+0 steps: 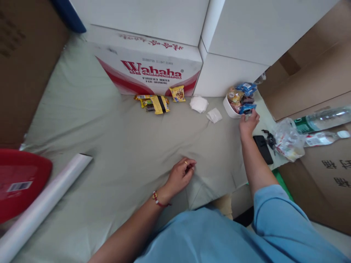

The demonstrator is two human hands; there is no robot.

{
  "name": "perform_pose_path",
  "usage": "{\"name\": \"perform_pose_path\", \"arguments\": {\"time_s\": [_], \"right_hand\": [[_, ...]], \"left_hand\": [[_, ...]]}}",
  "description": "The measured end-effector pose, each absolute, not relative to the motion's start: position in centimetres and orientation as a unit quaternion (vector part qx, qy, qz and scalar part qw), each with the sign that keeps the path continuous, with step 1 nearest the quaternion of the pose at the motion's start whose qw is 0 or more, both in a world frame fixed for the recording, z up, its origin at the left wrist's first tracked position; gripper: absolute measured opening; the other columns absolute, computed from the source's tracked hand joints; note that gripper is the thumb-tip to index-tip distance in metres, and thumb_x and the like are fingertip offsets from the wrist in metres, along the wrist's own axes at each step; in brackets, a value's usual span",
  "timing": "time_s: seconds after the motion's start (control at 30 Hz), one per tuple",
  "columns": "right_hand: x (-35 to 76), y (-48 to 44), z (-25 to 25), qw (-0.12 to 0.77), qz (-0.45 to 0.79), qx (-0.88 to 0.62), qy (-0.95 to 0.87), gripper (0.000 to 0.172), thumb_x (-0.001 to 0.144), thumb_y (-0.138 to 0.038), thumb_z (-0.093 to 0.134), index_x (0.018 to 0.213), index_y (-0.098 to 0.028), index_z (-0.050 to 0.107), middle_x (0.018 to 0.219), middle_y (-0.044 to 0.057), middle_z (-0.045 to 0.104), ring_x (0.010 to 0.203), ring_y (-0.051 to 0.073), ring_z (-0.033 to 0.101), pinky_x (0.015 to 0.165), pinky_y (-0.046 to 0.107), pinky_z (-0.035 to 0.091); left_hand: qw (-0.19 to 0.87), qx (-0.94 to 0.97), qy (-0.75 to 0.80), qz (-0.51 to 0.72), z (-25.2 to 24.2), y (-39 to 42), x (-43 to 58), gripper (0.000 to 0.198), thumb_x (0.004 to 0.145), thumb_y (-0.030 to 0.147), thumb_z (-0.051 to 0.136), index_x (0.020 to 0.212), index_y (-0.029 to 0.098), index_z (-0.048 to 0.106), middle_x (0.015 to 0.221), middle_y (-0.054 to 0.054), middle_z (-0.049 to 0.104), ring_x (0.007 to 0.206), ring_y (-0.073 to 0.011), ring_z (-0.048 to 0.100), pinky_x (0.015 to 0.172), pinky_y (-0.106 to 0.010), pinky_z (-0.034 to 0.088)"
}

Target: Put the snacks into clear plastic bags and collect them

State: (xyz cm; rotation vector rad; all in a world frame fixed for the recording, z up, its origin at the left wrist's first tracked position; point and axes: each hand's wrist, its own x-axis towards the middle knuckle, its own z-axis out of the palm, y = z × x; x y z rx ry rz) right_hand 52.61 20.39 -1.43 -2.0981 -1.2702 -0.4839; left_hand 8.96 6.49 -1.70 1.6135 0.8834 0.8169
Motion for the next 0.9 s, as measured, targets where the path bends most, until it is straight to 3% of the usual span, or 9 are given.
{"name": "perform_pose_path", "arguments": {"time_s": [0.2, 0.4, 0.5, 0.57, 0.73, 0.83, 0.9], "right_hand": [[51.9, 20.8, -0.6, 0.320, -0.170, -0.787, -0.499, 0.063, 0.087, -0.024, 0.055, 0.148, -0.012, 0.046, 0.148, 0.024, 0.045, 0.142, 0.035, 0.043, 0.120, 0.056, 0.034], [49.4, 19.9, 0.9, 0.308, -0.192, -0.775, -0.518, 0.060, 0.087, -0.025, 0.055, 0.146, -0.011, 0.049, 0.149, 0.026, 0.045, 0.143, 0.038, 0.041, 0.118, 0.059, 0.034], [46.4, 19.3, 1.0, 0.281, -0.143, -0.748, -0.584, 0.037, 0.094, -0.027, 0.047, 0.125, -0.016, 0.064, 0.124, 0.020, 0.063, 0.122, 0.033, 0.056, 0.108, 0.052, 0.044], [44.0, 19.6, 0.7, 0.262, -0.090, -0.739, -0.614, 0.032, 0.097, -0.028, 0.042, 0.112, -0.018, 0.068, 0.108, 0.016, 0.067, 0.107, 0.029, 0.061, 0.100, 0.045, 0.048], [39.2, 22.5, 0.0, 0.234, -0.001, -0.783, -0.576, 0.030, 0.093, -0.041, 0.054, 0.107, -0.018, 0.068, 0.102, 0.014, 0.068, 0.093, 0.026, 0.060, 0.086, 0.038, 0.048], [37.6, 22.9, 0.5, 0.221, 0.035, -0.797, -0.561, 0.021, 0.089, -0.036, 0.057, 0.093, -0.018, 0.069, 0.095, 0.013, 0.068, 0.086, 0.025, 0.059, 0.083, 0.037, 0.047], [36.2, 21.4, 1.0, 0.265, 0.050, -0.781, -0.564, 0.020, 0.090, -0.034, 0.055, 0.090, -0.019, 0.068, 0.090, 0.011, 0.069, 0.084, 0.023, 0.059, 0.083, 0.037, 0.048]], "left_hand": [[0.601, 0.607, 0.371, 0.366, -2.3, 6.8, 9.0, 0.020, 0.087, 0.018, 0.061, 0.103, 0.020, 0.072, 0.090, -0.004, 0.069, 0.079, -0.0157, 0.067, 0.074, -0.030, 0.053], [0.759, 0.415, 0.320, 0.386, -2.4, 7.5, 9.1, 0.020, 0.080, 0.023, 0.075, 0.098, 0.017, 0.072, 0.084, -0.003, 0.070, 0.070, -0.0134, 0.066, 0.068, -0.028, 0.054], [0.812, 0.306, 0.287, 0.406, -1.8, 8.1, 8.5, 0.028, 0.071, 0.023, 0.084, 0.095, 0.016, 0.073, 0.089, -0.005, 0.073, 0.075, -0.0144, 0.068, 0.068, -0.027, 0.053], [0.827, 0.268, 0.268, 0.415, -1.2, 8.3, 8.0, 0.031, 0.069, 0.020, 0.086, 0.098, 0.016, 0.075, 0.093, -0.005, 0.074, 0.076, -0.0136, 0.068, 0.068, -0.026, 0.052], [0.845, 0.252, 0.238, 0.407, 0.2, 8.6, 6.8, 0.033, 0.071, 0.020, 0.087, 0.102, 0.016, 0.076, 0.095, -0.006, 0.074, 0.074, -0.0104, 0.063, 0.065, -0.023, 0.046], [0.846, 0.253, 0.240, 0.404, 0.6, 8.8, 6.5, 0.036, 0.069, 0.024, 0.090, 0.102, 0.017, 0.076, 0.094, -0.004, 0.073, 0.073, -0.0095, 0.062, 0.064, -0.022, 0.045], [0.837, 0.256, 0.259, 0.409, 0.7, 8.9, 6.5, 0.037, 0.070, 0.030, 0.092, 0.100, 0.017, 0.074, 0.092, -0.003, 0.071, 0.071, -0.0087, 0.060, 0.062, -0.022, 0.043]]}}
